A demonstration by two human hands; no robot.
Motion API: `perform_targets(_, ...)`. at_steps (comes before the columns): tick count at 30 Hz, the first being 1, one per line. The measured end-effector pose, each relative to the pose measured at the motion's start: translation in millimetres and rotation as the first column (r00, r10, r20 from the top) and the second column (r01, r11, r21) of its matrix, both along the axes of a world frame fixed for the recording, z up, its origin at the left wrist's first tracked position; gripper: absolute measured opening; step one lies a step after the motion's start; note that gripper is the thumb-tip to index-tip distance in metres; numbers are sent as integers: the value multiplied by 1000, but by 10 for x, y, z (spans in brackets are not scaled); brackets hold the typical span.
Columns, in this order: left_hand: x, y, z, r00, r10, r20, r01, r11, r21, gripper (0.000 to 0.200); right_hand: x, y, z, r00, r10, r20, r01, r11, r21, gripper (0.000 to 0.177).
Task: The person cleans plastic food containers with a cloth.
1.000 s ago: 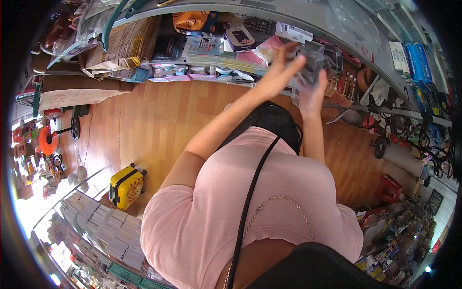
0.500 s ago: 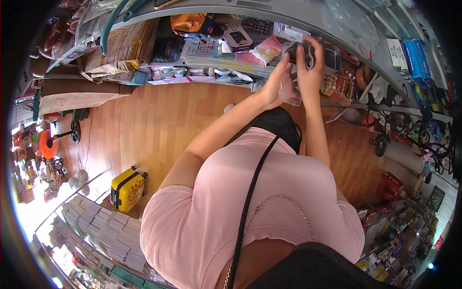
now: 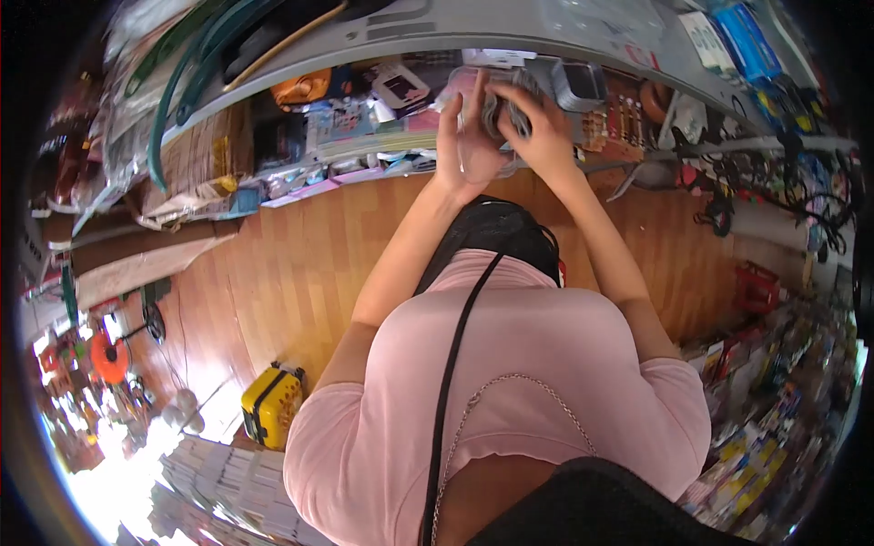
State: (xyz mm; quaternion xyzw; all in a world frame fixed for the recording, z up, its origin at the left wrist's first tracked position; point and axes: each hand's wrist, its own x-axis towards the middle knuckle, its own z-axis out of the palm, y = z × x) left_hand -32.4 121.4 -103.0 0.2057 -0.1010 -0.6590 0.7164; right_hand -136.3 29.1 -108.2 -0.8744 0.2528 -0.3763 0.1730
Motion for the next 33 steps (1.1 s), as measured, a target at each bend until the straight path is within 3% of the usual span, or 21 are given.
perform_targets(2, -20, -44, -122, 992, -128, 18, 127, 992, 11, 75, 90, -47, 109, 997, -60, 49, 59, 998, 11, 33)
perform_targets(4, 9, -85, -206, 973, -222, -59, 215, 971, -102, 71, 187, 27, 152, 992, -124, 27, 121, 988, 95, 30)
perform_targets(6, 0, -106, -192, 994, 22, -111, -4, 987, 160, 73, 225, 189, 73, 996, -59, 64, 49, 988, 148, 28)
perform_targets(8, 104, -148, -60, 995, 42, 89, -44, 999, 21, 75, 175, 344, -25, 998, -59, -39, 65, 983, 171, 29)
perform_targets(10, 259, -255, -277, 979, -148, -139, 117, 970, -212, 75, 42, 417, -46, 999, -38, -30, 41, 993, 112, 37)
perform_targets(11, 254, -292, -283, 976, -180, -120, 154, 969, -195, 76, -6, 393, -44, 997, -65, -31, 67, 995, 79, 45)
perform_targets(12, 237, -321, -285, 974, -205, -101, 185, 967, -178, 77, -53, 373, -14, 986, -92, -136, 110, 985, 134, 55)
perform_targets(15, 127, -397, -314, 984, -108, -143, 124, 986, 108, 70, -49, 166, -34, 948, -269, -167, 267, 963, -37, 59)
perform_targets(16, 58, -417, -263, 973, -103, -205, 144, 970, 195, 69, -28, 53, -73, 929, -319, -187, 335, 941, 58, 57)
perform_targets(17, -5, -446, -181, 958, -229, -170, 249, 963, 106, 69, -13, -35, -106, 909, -360, -210, 395, 905, 156, 54)
perform_targets(20, -2, -549, -479, 904, -370, -216, 396, 913, 93, 72, 78, -256, -136, 879, -455, -140, 472, 871, 133, 44)
perform_targets(24, 91, -691, -383, 952, -270, -144, 298, 925, 235, 71, 276, -136, -154, 909, -407, -95, 417, 894, 162, 30)
perform_targets(26, 291, -784, -666, 969, -195, 152, 202, 979, -29, 77, 281, 3, -121, 906, -386, -175, 419, 877, 233, 26)
perform_targets(27, 341, -843, -637, 951, -304, 60, 309, 911, -273, 73, 259, 56, -210, 939, -322, -117, 342, 908, 241, 25)
perform_targets(28, 365, -891, -783, 979, -201, 21, 202, 968, -148, 73, 231, 72, -224, 966, -253, -60, 260, 935, 241, 23)
perform_targets(30, 405, -895, -889, 967, -239, 85, 251, 950, -185, 77, 39, 7, -223, 978, -209, 8, 205, 966, 155, 24)
perform_targets(31, 407, -918, -952, 968, -235, 89, 248, 951, -186, 77, -104, -37, -246, 969, -218, -113, 237, 953, 191, 25)
perform_targets(32, 372, -971, -1066, 885, -381, -267, 303, 908, -291, 79, -194, -113, -267, 947, -218, -237, 270, 938, 217, 27)
perform_targets(33, 352, -1003, -1129, 656, -505, -561, 311, 858, -409, 82, -208, -203, -266, 948, -214, -236, 265, 940, 213, 27)
